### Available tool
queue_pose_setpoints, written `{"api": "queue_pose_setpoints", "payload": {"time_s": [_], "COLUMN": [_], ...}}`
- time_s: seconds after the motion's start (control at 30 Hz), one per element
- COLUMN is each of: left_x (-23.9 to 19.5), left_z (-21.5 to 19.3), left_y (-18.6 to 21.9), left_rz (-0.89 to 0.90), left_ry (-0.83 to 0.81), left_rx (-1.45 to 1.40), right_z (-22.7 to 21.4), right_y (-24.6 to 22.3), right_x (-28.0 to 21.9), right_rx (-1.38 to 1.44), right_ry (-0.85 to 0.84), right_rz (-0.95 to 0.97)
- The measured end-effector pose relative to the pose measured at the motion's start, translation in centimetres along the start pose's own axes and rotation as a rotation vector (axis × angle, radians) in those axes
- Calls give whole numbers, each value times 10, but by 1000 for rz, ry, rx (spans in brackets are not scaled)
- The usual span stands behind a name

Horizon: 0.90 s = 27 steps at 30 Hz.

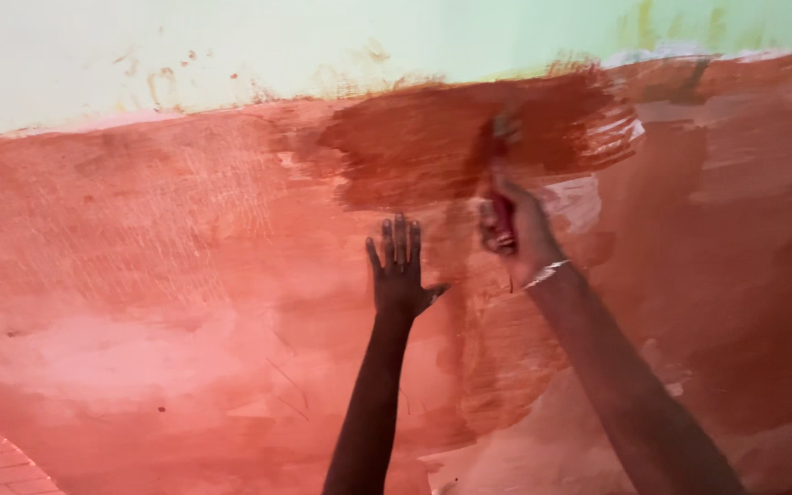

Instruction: The person paints a wall with reddish-brown paint using a brush. They repeatedly dip the brush into a paint can and apply horizontal strokes to the wall surface, gradually covering more area.

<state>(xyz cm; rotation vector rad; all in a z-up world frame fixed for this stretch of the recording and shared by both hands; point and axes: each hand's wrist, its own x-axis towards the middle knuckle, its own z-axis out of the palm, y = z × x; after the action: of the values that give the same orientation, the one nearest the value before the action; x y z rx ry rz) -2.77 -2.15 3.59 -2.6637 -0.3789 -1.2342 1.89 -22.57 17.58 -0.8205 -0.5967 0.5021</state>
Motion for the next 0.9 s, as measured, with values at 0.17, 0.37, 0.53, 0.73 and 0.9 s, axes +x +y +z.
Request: {"api": "queue_pose_setpoints", "payload": {"time_s": [0.17, 0.37, 0.53, 0.73, 0.9], "left_x": [7, 10, 7, 6, 8], "left_z": [0, -5, -4, -2, 0], "left_y": [-3, -3, -4, -5, -7], "left_rz": [-4, -10, -16, -7, 2], "left_ry": [-218, -494, -307, -251, -286], "left_rx": [85, 150, 90, 45, 45], "right_z": [73, 90, 56, 6, 23], "right_y": [56, 53, 14, -11, 12], "right_x": [11, 9, 4, -14, -4], "right_rx": [-49, -24, 26, 27, -12], "right_ry": [-185, -501, -125, 129, 145], "right_rz": [199, 333, 115, -233, -134]}}
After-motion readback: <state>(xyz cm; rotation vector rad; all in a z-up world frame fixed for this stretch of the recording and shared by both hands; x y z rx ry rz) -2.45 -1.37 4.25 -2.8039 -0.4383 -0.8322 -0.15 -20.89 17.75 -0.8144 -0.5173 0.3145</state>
